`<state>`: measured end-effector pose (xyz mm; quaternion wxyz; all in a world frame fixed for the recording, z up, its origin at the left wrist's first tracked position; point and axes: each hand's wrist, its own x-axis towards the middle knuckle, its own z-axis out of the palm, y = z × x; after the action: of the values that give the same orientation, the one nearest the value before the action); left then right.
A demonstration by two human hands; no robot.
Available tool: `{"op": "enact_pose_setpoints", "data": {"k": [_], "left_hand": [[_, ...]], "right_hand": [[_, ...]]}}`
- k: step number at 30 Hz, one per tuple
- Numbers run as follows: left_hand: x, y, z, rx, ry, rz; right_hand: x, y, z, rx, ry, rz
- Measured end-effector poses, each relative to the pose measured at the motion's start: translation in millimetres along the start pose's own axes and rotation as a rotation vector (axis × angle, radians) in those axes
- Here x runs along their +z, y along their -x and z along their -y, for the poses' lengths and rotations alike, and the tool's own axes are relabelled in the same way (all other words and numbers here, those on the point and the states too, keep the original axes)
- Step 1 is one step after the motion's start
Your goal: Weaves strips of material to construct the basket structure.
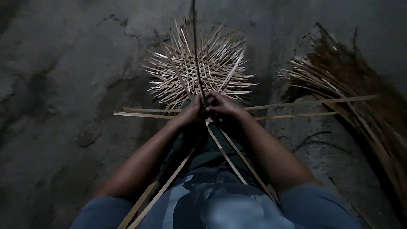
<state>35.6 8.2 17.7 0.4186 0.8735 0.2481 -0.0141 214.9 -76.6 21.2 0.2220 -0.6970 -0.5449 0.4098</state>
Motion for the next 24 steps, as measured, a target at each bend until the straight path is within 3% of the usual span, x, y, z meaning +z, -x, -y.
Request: {"op": "enact_pose_setpoints", "data": {"k": [7, 16, 21, 24], "left_hand": [[2, 0, 3, 0.040, -0.008, -0.001], [4, -1, 1, 0.038, -0.021, 0.000], [-4, -10, -7, -0.016, -0.091, 0.079], [-4, -21, -17, -0.042, -0.218, 0.131]], "right_hand": [[7, 4, -2, -0.051, 0.011, -0.045], [10, 3, -3, 0.076, -0.029, -0.075], [5, 22, -3, -0.033, -0.191, -0.078], [18, 27, -15, -0.105, -0.239, -0.228]]}}
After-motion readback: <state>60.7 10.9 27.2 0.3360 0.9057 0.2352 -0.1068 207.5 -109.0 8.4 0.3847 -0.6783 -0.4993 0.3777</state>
